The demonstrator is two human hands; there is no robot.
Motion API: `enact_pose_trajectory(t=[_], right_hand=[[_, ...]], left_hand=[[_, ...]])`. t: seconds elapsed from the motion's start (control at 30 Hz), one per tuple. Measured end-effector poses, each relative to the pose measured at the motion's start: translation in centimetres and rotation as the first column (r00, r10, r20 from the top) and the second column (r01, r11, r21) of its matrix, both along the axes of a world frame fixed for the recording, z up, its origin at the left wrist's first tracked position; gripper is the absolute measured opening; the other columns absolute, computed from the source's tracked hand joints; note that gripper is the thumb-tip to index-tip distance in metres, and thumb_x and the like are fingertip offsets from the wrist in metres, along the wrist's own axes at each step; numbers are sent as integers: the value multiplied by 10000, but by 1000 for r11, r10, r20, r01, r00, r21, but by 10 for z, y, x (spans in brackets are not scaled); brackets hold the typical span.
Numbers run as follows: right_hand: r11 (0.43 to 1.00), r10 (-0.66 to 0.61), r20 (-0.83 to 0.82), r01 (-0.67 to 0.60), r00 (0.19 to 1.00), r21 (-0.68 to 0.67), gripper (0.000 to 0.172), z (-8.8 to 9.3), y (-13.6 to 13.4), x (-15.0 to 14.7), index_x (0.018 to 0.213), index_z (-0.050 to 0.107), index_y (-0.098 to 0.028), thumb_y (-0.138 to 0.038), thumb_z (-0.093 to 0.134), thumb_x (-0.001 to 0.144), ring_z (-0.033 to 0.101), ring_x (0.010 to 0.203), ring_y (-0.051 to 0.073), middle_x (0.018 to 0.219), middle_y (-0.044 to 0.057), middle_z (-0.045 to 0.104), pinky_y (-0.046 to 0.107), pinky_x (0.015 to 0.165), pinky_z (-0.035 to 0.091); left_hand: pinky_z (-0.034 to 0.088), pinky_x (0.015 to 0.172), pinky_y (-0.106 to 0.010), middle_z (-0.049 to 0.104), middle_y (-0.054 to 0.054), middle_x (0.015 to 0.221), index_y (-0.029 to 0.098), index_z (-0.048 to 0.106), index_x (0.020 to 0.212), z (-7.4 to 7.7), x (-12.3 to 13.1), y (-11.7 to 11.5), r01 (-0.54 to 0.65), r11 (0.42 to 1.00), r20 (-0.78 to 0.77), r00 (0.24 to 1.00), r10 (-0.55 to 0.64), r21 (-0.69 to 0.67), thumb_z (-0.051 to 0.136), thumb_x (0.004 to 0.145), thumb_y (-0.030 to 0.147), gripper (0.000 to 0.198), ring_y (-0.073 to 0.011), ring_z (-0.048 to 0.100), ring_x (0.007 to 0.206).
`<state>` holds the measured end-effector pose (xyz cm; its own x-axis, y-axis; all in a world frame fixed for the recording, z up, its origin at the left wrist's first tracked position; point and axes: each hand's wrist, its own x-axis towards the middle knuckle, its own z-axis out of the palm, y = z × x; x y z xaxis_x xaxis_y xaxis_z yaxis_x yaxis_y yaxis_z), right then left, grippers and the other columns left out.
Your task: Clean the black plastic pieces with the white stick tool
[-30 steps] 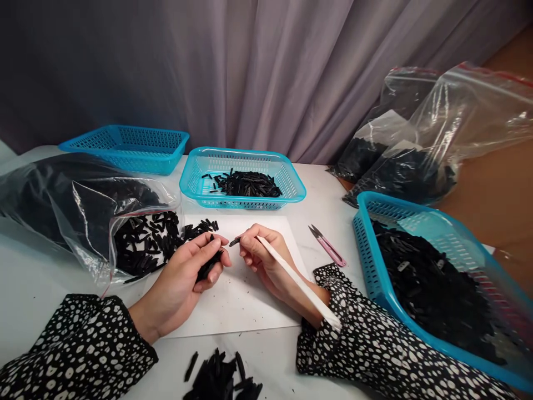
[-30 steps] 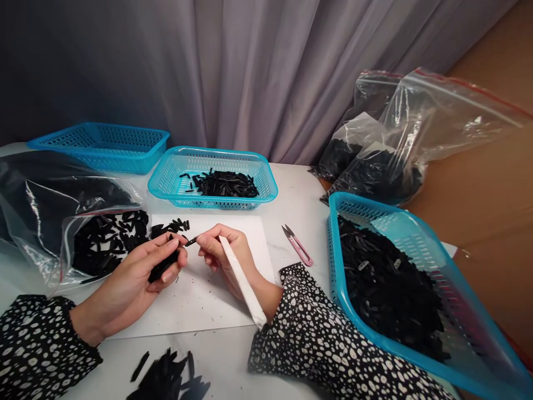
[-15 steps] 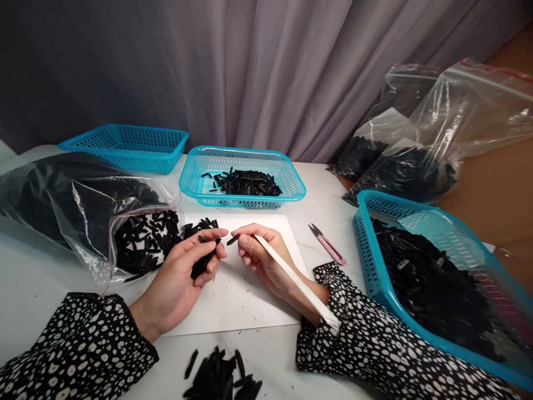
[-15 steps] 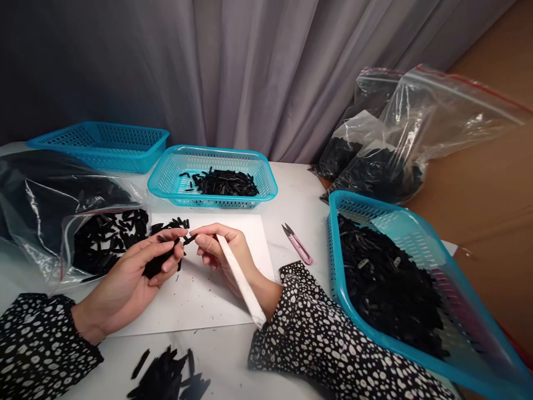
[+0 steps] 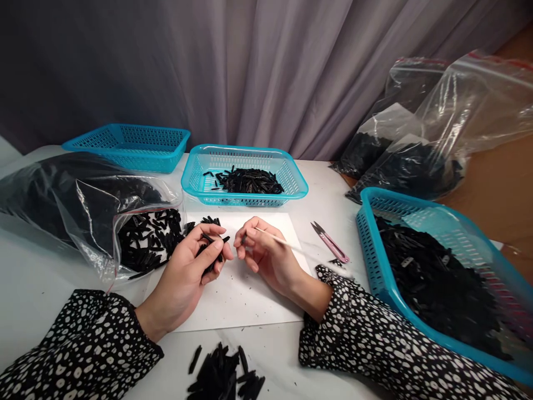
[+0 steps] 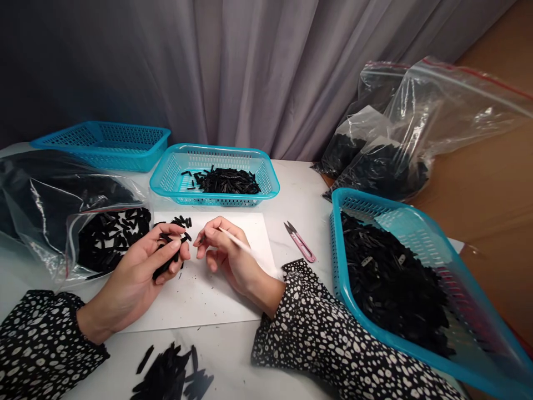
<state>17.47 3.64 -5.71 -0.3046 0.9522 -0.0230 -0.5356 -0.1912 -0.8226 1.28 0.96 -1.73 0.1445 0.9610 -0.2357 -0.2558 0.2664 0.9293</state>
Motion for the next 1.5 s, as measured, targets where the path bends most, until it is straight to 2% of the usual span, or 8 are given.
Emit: enact_pose_trajectory(t=[0.2,0.3,0.47,0.7,0.83,0.93,1.2,1.5], right_hand=[[997,59,106,-63,993,36,302,2,-3,-2,754,626,-164,-430,725,854,311,467,56,631,-32,559,205,410,186],[994,58,148,-71,987,82,308,2,-4,-4,749,629,-166,-430,769,820,271,467,57,608,-29,583,229,445,195],[1000,-8,127,6,992,18,335,4,-5,-3,704,608,-172,-430,810,774,230,462,55,559,-61,497,240,450,161],[999,-22,110,26,994,-37,347,9,-7,-1,675,588,-176,-425,818,749,248,475,57,600,-46,520,236,447,134],[999,-18,111,24,994,-49,294,7,-5,-1,780,665,-177,-415,831,731,267,475,62,618,-43,545,232,438,133],[999,-4,97,7,995,-38,308,5,-4,0,901,719,-176,-406,834,731,277,471,60,625,-42,557,226,435,141],[1000,3,75,-3,997,-11,252,2,-4,0,915,732,-184,-370,818,769,298,469,54,624,-44,549,215,438,166],[1000,5,89,-3,996,-22,256,2,-5,0,924,731,-191,-375,811,765,308,464,58,613,-53,536,213,432,174]], left_hand=[[326,501,-170,653,19,712,202,603,990,-1,3,-2,9,1000,-52,999,-8,11,772,818,348,282,-77,464,568],[351,530,-176,656,14,720,199,614,990,-2,3,-1,25,1000,-68,997,-25,-6,773,821,350,276,-80,478,583],[249,470,-196,628,-3,694,177,659,1106,1,1,-1,62,997,5,998,-61,-46,708,870,407,334,-87,439,545],[186,447,-206,519,46,642,197,635,1223,3,-1,0,46,993,58,998,-40,-105,702,891,377,383,-63,356,477],[128,403,-193,486,64,589,203,624,983,3,-1,1,37,992,74,997,-28,-123,704,889,358,198,-55,308,433],[117,380,-181,477,63,578,187,602,868,3,-2,3,43,992,79,996,-34,-119,708,883,366,209,-47,284,422],[232,381,-159,540,15,627,140,691,1074,2,-3,4,-18,991,157,987,39,-131,600,877,194,224,-66,372,455],[178,378,-153,576,24,652,164,681,1067,5,0,1,4,992,122,992,11,-124,722,839,240,244,-44,351,434]])
